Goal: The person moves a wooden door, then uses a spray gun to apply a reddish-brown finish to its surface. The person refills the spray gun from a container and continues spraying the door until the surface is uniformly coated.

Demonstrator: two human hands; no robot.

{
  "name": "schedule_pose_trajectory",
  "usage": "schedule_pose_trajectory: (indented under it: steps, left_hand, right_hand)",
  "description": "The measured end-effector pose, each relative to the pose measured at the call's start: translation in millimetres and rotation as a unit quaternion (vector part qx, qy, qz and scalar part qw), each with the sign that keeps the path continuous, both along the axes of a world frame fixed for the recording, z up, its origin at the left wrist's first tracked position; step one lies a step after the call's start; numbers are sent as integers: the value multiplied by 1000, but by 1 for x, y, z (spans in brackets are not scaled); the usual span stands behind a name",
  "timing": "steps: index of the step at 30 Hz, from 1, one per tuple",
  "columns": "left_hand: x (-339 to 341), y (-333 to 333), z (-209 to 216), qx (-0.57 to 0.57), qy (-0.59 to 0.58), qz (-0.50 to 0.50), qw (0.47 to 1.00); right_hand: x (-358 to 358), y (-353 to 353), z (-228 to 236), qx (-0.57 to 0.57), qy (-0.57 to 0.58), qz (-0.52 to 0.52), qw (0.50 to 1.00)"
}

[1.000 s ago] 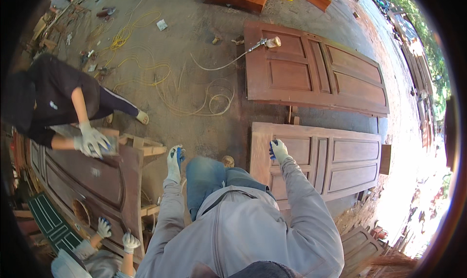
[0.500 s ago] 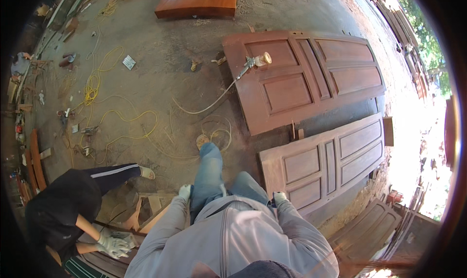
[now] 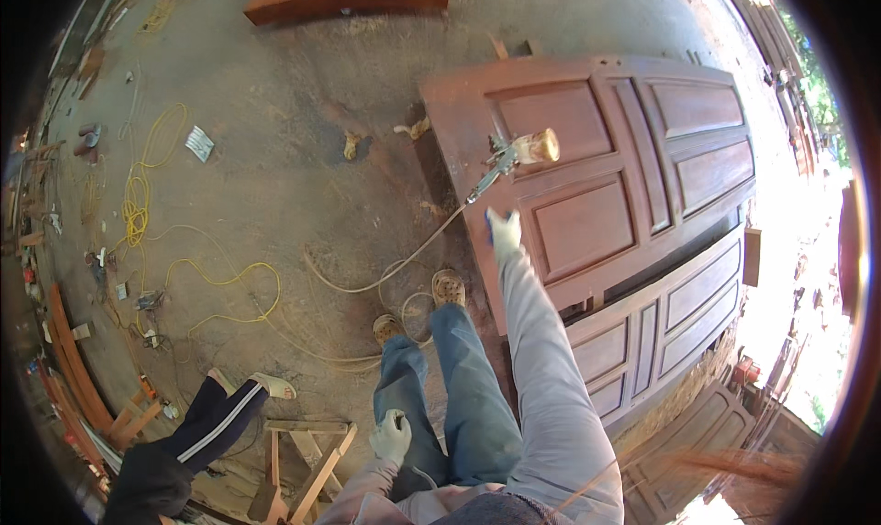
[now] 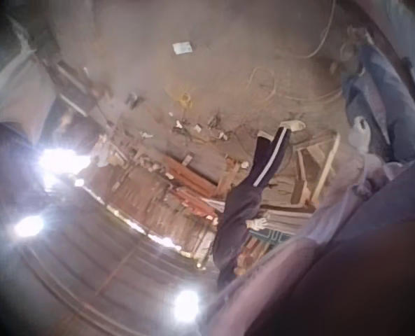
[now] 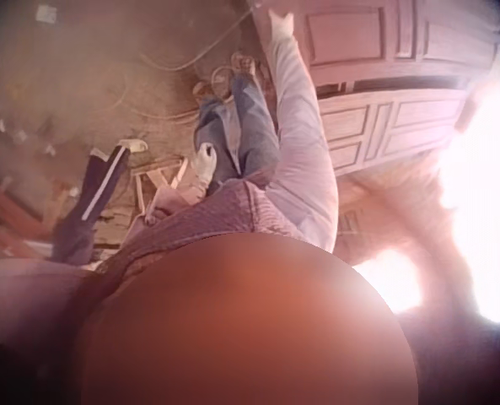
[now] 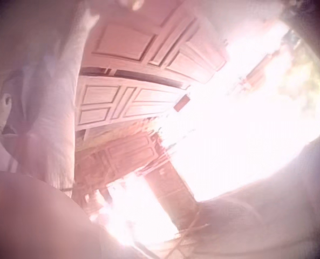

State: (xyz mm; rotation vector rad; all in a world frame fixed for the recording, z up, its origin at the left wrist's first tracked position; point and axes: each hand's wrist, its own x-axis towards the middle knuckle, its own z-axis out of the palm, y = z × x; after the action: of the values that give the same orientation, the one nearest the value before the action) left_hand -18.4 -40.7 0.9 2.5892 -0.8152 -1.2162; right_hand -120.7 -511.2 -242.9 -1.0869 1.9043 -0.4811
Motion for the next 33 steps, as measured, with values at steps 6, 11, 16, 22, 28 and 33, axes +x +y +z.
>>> schedule_pose_trajectory:
  steps: [6, 11, 16, 22, 28, 33]
  left_hand:
    - [-22, -31, -11, 62, -21, 22, 998]
    - [-27, -47, -7, 102, -34, -20, 994]
    - [-17, -57, -9, 70, 11, -14, 997]
    - [22, -82, -6, 96, 84, -93, 987]
    - [62, -190, 28, -117, 195, 43, 973]
    - [68, -295, 116, -244, 313, 144, 906]
  right_hand:
    - [44, -121, -60, 53, -309, -251, 916]
    - [60, -86, -20, -84, -127, -80, 985]
    - [57, -49, 104, -84, 0, 83, 993]
    - [56, -45, 264, -222, 40, 137, 964]
    - [54, -41, 416, -296, 2, 135, 946]
    - [45, -27, 504, -325, -80, 117, 935]
